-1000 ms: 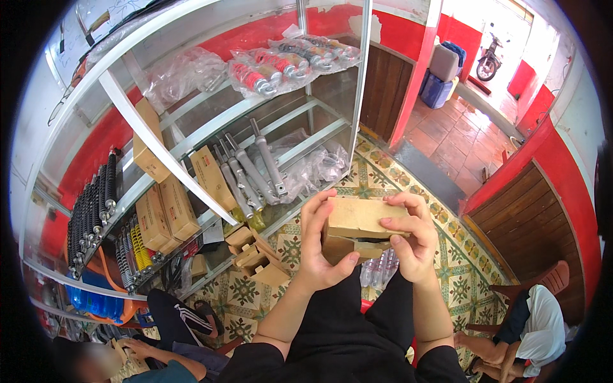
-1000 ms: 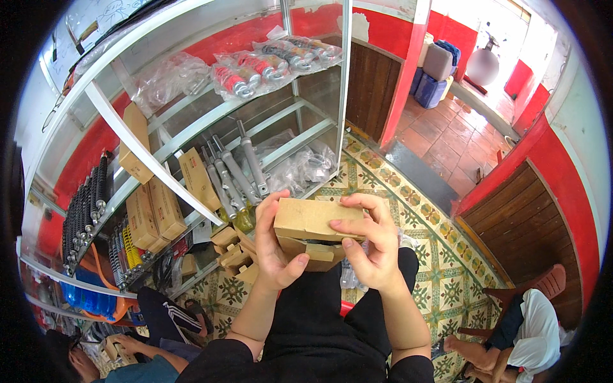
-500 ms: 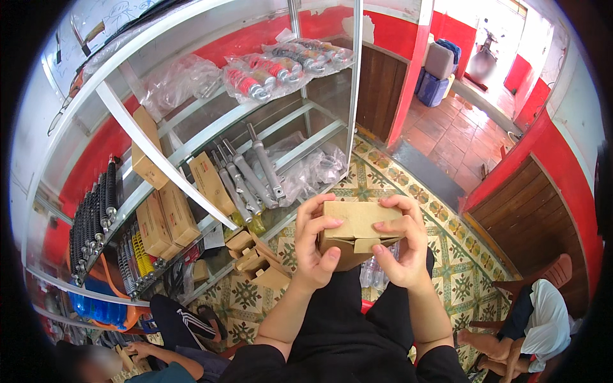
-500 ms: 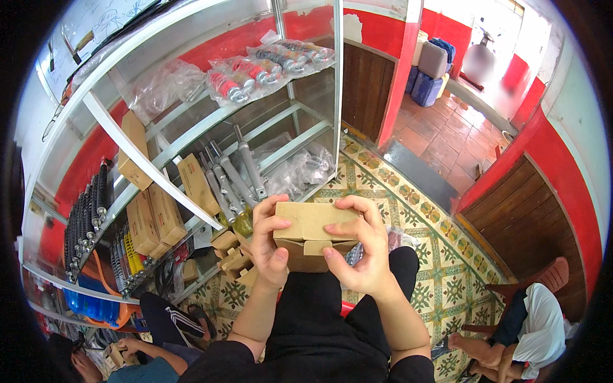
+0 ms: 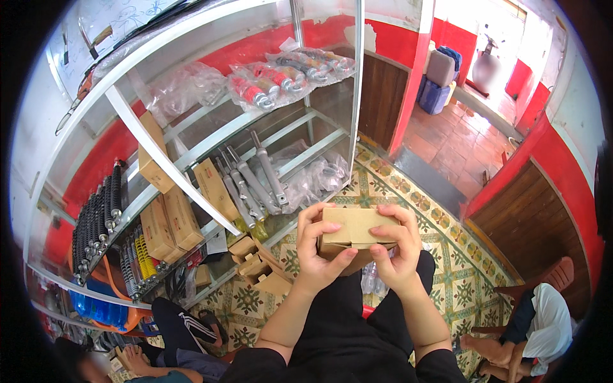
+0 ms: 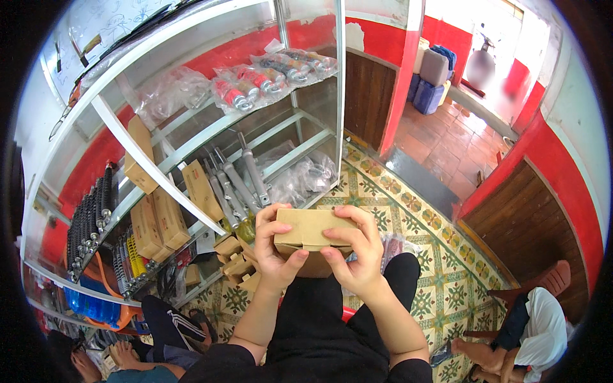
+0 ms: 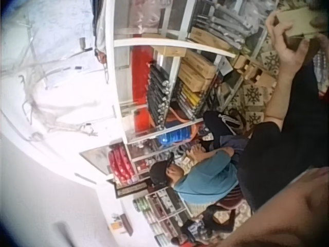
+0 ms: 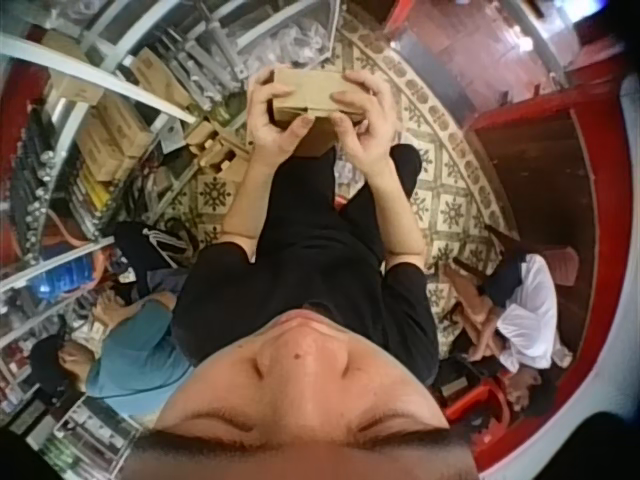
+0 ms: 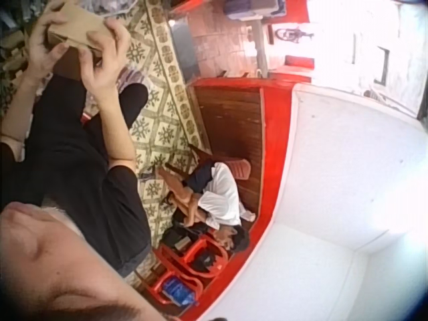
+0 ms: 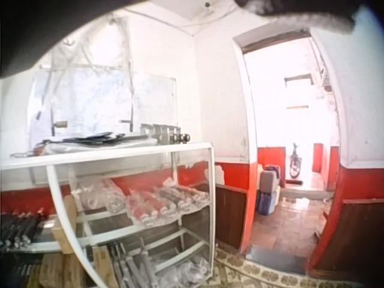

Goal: The person sits on a red chair and packs plastic-wrapped suspension springs into small cardboard boxes. They open each box, place a spring inside, close the box, and set it on a nearby shelf. The process is repeated for several springs.

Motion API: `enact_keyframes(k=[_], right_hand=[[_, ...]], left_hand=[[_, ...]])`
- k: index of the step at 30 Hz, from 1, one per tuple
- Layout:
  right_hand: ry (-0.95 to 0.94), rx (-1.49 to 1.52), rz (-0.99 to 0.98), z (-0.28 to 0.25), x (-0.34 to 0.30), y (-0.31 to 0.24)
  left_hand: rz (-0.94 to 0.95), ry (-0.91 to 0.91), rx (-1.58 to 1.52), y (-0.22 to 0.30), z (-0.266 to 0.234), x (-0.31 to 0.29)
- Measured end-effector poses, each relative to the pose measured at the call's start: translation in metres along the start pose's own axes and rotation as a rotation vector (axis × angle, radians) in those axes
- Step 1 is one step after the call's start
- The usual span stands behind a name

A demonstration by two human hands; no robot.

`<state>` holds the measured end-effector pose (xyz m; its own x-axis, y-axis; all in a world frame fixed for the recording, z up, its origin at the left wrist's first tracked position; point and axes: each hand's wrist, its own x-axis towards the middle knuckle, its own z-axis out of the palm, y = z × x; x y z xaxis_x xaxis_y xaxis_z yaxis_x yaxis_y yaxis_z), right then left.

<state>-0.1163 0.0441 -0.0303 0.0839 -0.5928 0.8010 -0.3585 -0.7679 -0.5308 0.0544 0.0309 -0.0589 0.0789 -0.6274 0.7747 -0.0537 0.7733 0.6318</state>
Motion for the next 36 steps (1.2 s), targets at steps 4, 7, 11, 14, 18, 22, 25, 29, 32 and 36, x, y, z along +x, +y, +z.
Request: enact_keyframes(k=[4,7,11,14,18,22,25,29,32,36], right_hand=[[0.14,-0.052,-0.073,0.018,-0.011,0.012],[0.443,0.251,-0.057,0.043,-0.027,0.029],[0.272,0.273,0.238,0.036,-0.068,0.043],[-0.123,0.39,0.713,0.037,-0.128,0.069],[-0.237,0.406,0.758,0.063,-0.183,0.092],[-0.181,0.33,0.724,0.078,-0.194,0.102],[-0.2,0.253,0.663,0.085,-0.182,0.095],[-0.233,0.128,0.593,0.095,-0.168,0.09],[-0.262,0.059,0.508,0.103,-0.148,0.066],[-0.343,-0.087,0.399,0.104,-0.13,0.046]], left_hand=[[-0.023,0.011,0.075,0.007,-0.001,0.002],[0.004,-0.024,0.079,0.006,0.001,0.004],[0.012,0.004,-0.069,-0.007,-0.001,-0.004],[-0.143,0.037,-0.219,-0.014,-0.012,-0.018],[-0.429,-0.163,-0.194,-0.034,-0.041,-0.043],[-0.611,-0.231,-0.21,-0.072,-0.059,-0.085],[-0.637,-0.17,-0.232,-0.105,-0.068,-0.111],[-0.697,0.033,-0.298,-0.12,-0.081,-0.125],[-0.732,0.323,-0.473,-0.124,-0.098,-0.149],[-0.726,0.442,-0.616,-0.112,-0.115,-0.153]])
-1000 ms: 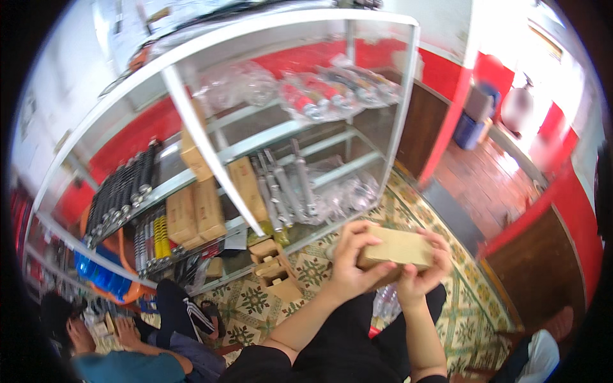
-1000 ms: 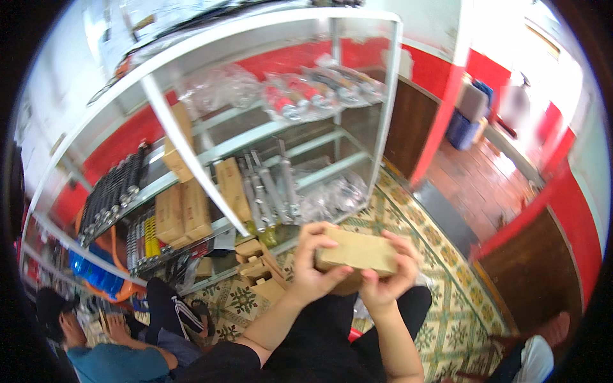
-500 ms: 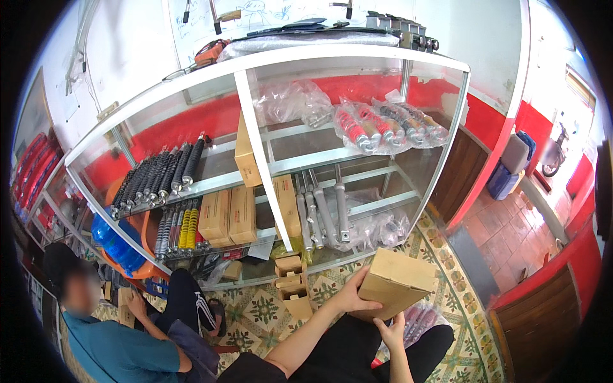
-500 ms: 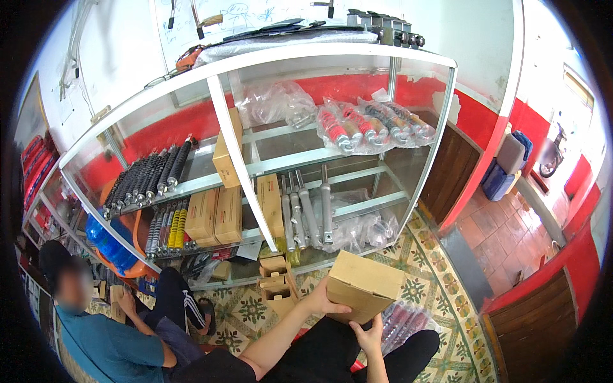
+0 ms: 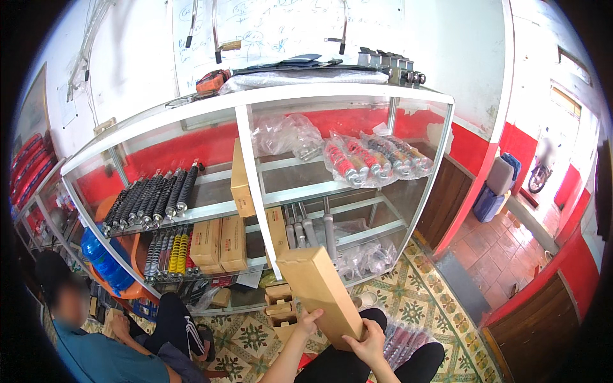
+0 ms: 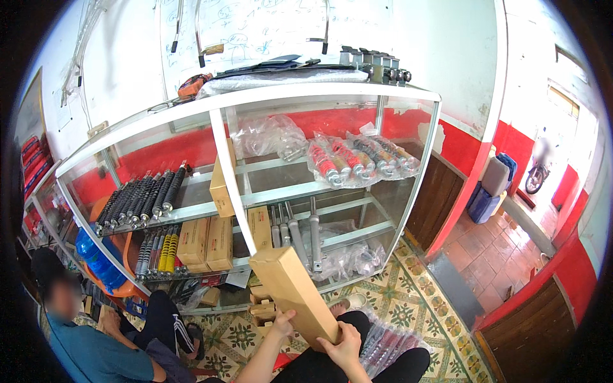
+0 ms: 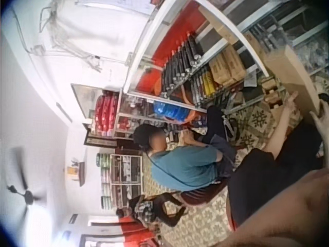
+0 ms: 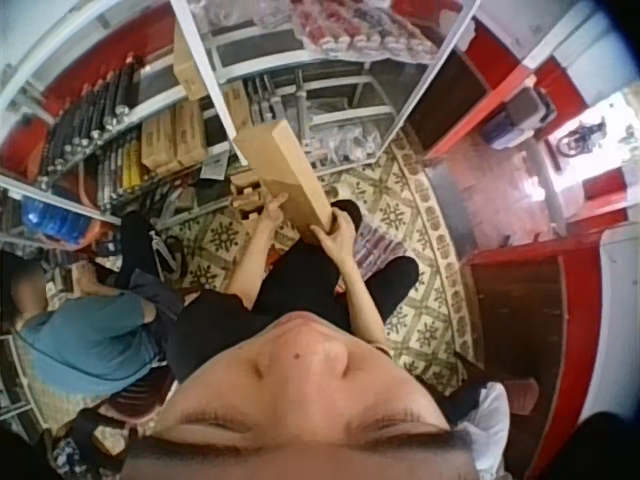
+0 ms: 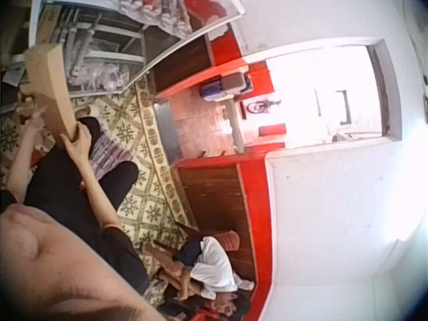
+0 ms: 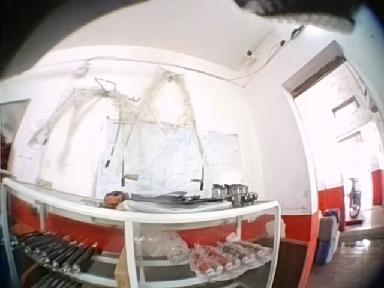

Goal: The person sits on a red chair and packs plastic-wrapped suspension springs into small cardboard boxes. They open each box, place a spring inside, close the box, and set it on a nearby shelf. The process is repeated for several springs.

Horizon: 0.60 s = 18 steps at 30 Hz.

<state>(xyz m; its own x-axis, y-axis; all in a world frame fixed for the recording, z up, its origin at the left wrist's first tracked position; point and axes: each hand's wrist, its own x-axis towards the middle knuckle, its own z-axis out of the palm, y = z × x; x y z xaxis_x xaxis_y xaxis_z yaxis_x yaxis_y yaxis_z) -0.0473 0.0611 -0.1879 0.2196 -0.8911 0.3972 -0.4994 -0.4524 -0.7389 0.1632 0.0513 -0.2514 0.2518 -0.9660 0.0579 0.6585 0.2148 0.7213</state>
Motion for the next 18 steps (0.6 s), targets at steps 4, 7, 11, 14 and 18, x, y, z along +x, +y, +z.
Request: enact_keyframes(k=[4,7,11,14,18], right_hand=[[-0.044,-0.084,-0.103,-0.018,0.01,-0.07],[-0.143,0.018,-0.224,-0.037,0.024,-0.115],[-0.584,0.737,-0.071,-0.06,0.045,-0.119],[-0.949,1.066,-0.092,-0.056,0.044,-0.104],[-0.968,1.063,-0.056,-0.022,0.016,-0.123]], left_hand=[[0.108,0.109,-0.116,0.019,-0.002,-0.014],[0.21,0.21,-0.211,0.048,0.008,-0.017],[0.285,0.209,-0.405,0.105,0.009,-0.012],[0.267,0.165,-0.447,0.157,0.037,-0.007],[0.233,-0.057,-0.464,0.206,0.038,0.007]])
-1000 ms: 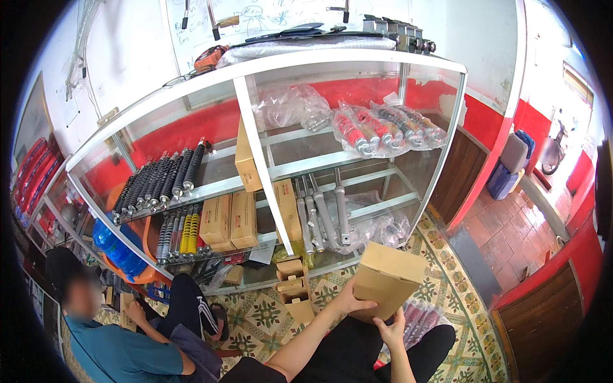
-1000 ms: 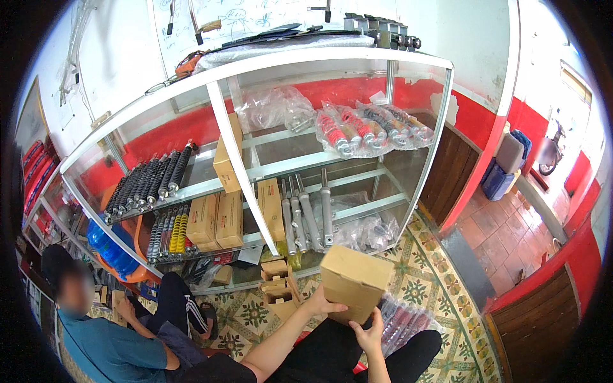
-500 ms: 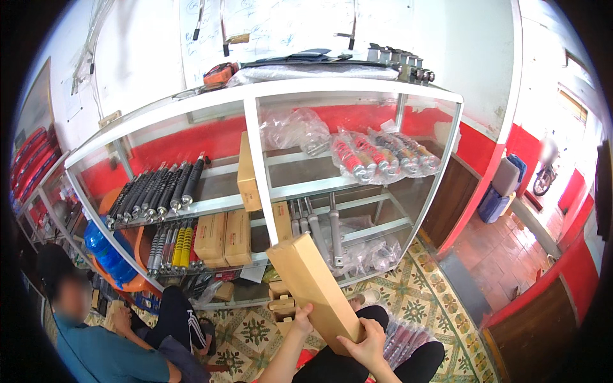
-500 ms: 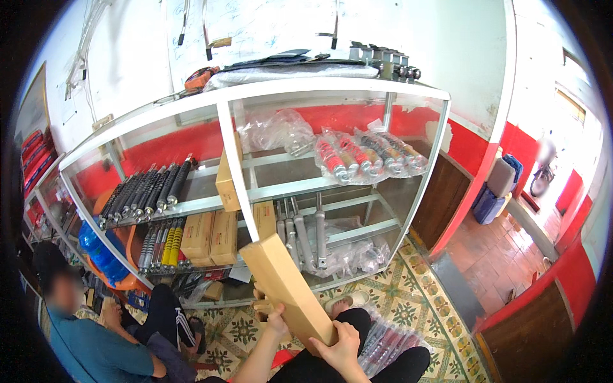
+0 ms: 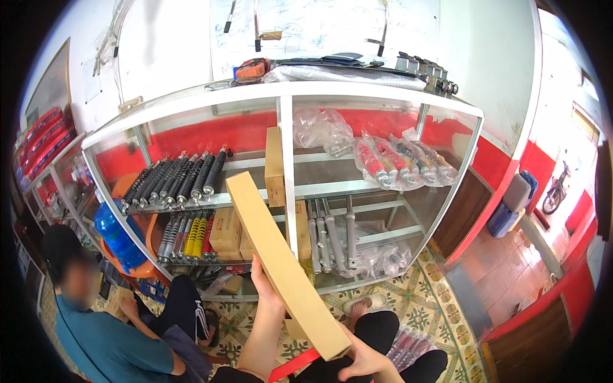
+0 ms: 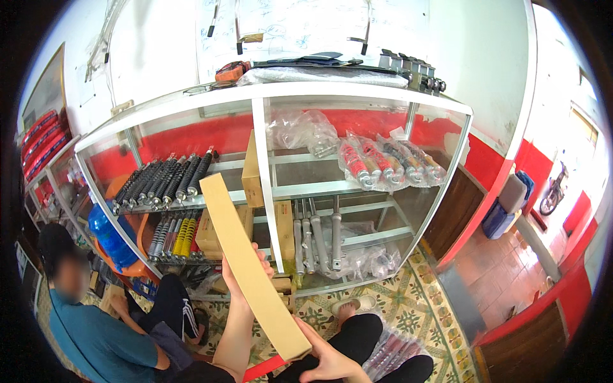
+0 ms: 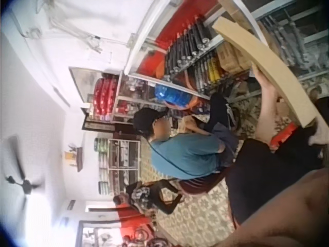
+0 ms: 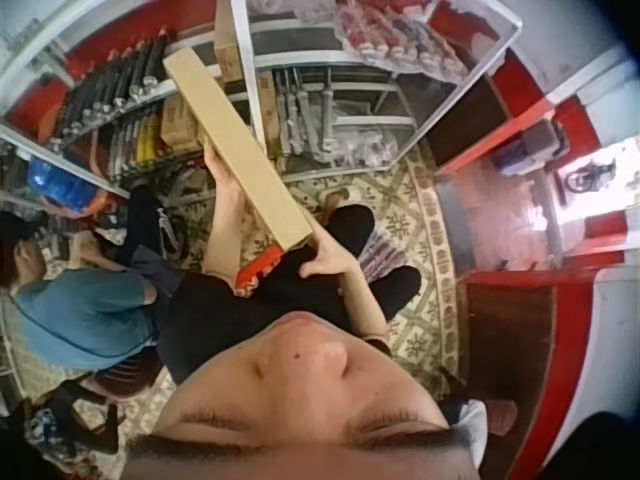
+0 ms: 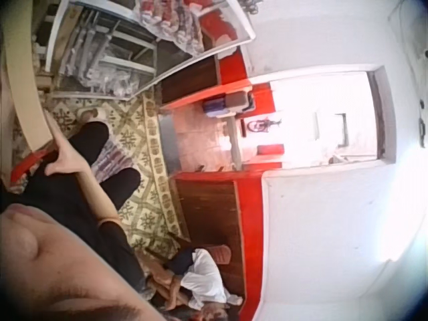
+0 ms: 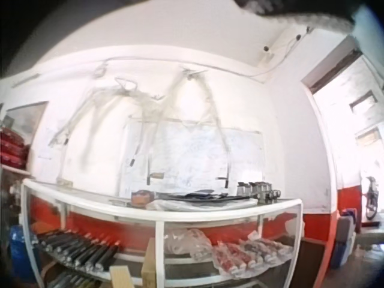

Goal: The person sits on a red chair and packs plastic-wrapped suspension springs into small cardboard boxes. They open each box, place a spring inside, close the box, and set it on a nearby shelf. The process is repeated for several springs.

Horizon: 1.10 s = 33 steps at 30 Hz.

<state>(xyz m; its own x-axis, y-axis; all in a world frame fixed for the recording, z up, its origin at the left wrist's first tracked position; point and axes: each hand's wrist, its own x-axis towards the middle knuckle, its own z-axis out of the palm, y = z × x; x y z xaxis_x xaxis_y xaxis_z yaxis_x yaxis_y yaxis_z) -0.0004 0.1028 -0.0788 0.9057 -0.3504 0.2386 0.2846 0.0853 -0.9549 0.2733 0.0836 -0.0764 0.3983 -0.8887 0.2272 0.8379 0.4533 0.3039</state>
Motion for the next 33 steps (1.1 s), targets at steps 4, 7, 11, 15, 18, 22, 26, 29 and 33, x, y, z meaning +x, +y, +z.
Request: enact_keyframes(k=[4,7,11,15,18,22,26,29,33], right_hand=[[0.128,-0.333,-0.169,0.012,0.04,0.002],[0.202,-0.365,-0.196,0.024,0.066,0.014],[0.234,-0.517,-0.307,0.048,0.092,0.024],[0.241,-0.608,-0.409,0.045,0.101,0.037],[0.237,-0.564,-0.409,0.043,0.112,0.051],[0.328,-0.523,-0.376,0.044,0.133,0.069],[0.386,-0.341,-0.3,0.026,0.156,0.092],[0.468,-0.306,-0.296,0.024,0.182,0.078],[0.544,-0.331,-0.409,0.021,0.236,0.075]], left_hand=[[-0.1,-0.212,-0.1,0.02,0.0,0.026],[-0.226,-0.037,-0.274,0.03,-0.026,0.051],[-0.454,-0.329,-0.498,0.056,-0.088,0.074],[-0.437,-0.3,-0.445,0.057,-0.094,0.073],[-0.427,-0.228,-0.371,0.064,-0.099,0.083],[-0.432,-0.057,-0.377,0.068,-0.097,0.091],[-0.328,0.103,-0.041,0.077,-0.066,0.107],[-0.258,0.283,0.172,0.089,-0.063,0.117],[-0.101,0.176,0.665,0.114,-0.083,0.115]])
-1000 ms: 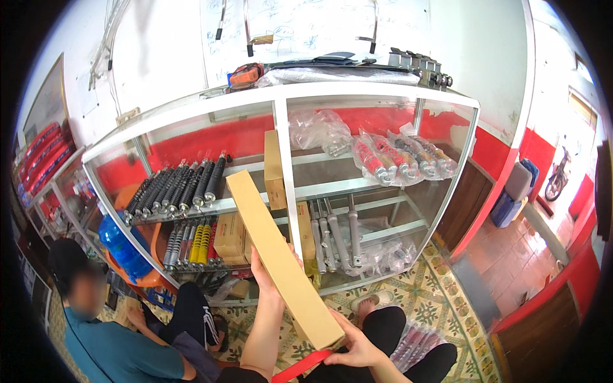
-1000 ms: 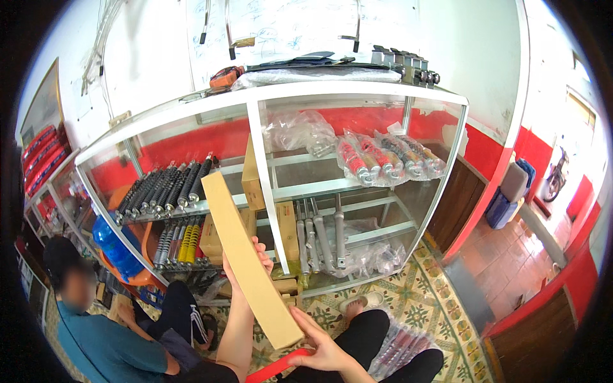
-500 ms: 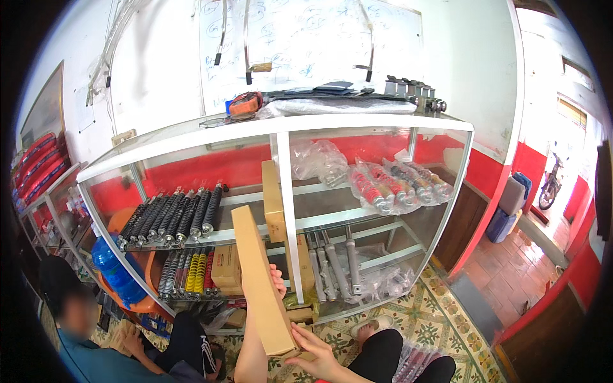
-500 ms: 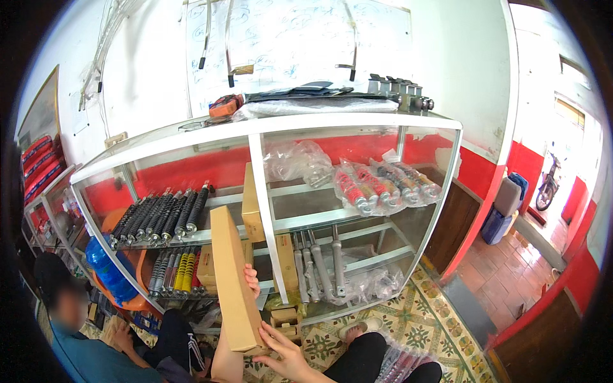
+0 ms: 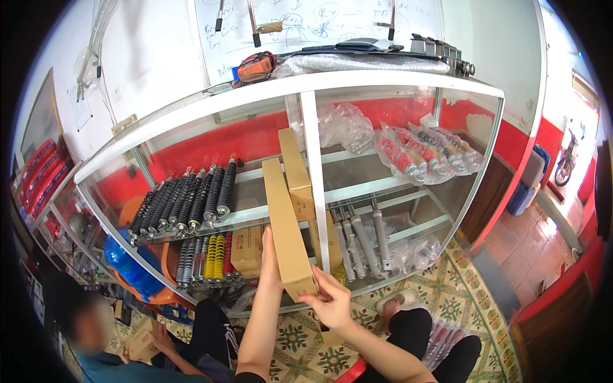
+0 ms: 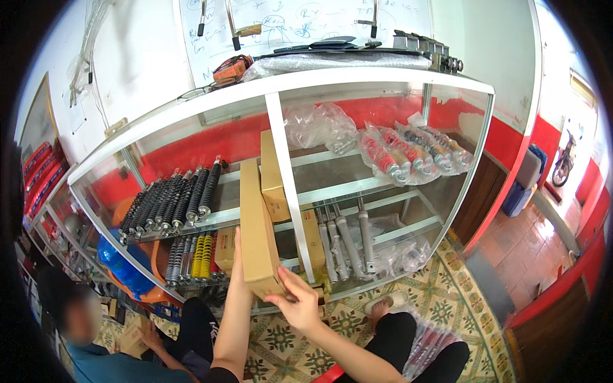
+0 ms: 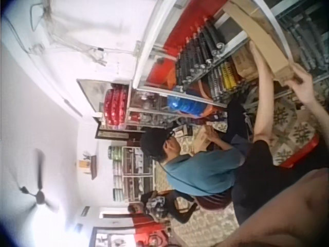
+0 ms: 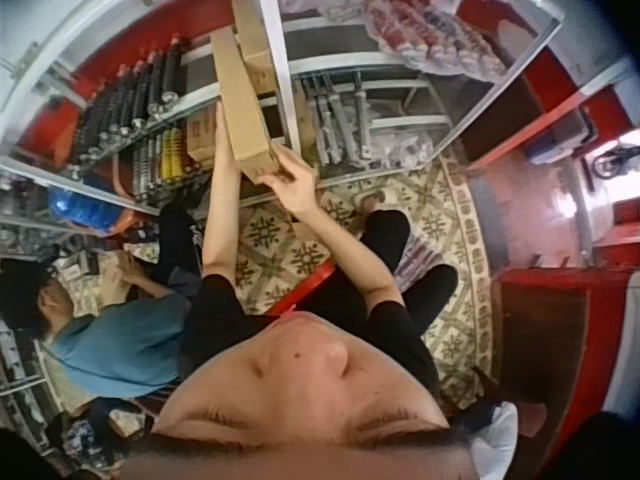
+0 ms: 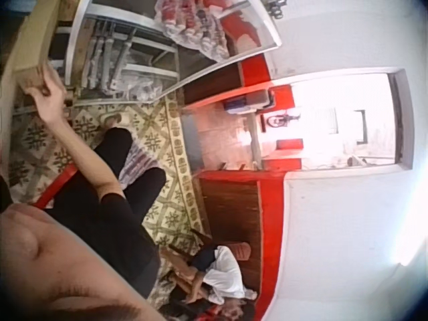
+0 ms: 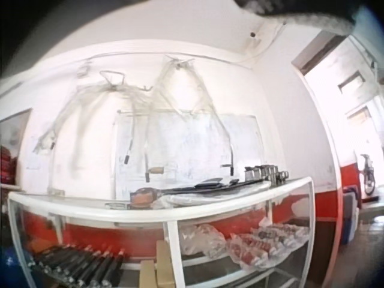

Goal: The person sits on a red chair and packs plastic-wrapped suspension springs into small cardboard boxes. They open each box, place a spring inside, close the box, and set it on a nearby shelf. The process is repeated for several springs.

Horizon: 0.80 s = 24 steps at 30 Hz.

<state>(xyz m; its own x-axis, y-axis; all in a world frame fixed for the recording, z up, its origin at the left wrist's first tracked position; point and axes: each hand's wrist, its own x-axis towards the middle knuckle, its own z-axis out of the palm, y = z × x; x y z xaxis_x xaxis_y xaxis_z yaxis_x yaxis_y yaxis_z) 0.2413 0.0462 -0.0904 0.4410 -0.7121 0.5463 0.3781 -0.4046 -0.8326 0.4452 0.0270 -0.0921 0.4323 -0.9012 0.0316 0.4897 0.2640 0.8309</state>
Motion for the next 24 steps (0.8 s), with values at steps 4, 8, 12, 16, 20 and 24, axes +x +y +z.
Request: enact_keyframes(k=[4,8,12,16,20,24], right_hand=[[0.06,-0.053,0.043,0.012,0.047,0.015],[0.139,-0.095,-0.016,0.027,0.084,0.047],[0.09,-0.081,0.068,0.029,0.103,0.066],[0.086,-0.226,-0.027,0.034,0.057,0.101],[0.086,-0.299,0.171,0.031,-0.037,0.141],[-0.013,-0.257,0.281,0.036,-0.087,0.134]], left_hand=[[0.425,-0.094,0.158,0.021,0.053,-0.04],[0.565,-0.055,0.562,0.03,0.036,-0.006],[0.713,0.074,0.89,0.041,0.026,0.038],[0.687,0.08,0.939,0.051,0.018,0.059],[0.671,0.074,0.945,0.055,0.016,0.083],[0.516,-0.014,0.922,0.059,0.006,0.097]])
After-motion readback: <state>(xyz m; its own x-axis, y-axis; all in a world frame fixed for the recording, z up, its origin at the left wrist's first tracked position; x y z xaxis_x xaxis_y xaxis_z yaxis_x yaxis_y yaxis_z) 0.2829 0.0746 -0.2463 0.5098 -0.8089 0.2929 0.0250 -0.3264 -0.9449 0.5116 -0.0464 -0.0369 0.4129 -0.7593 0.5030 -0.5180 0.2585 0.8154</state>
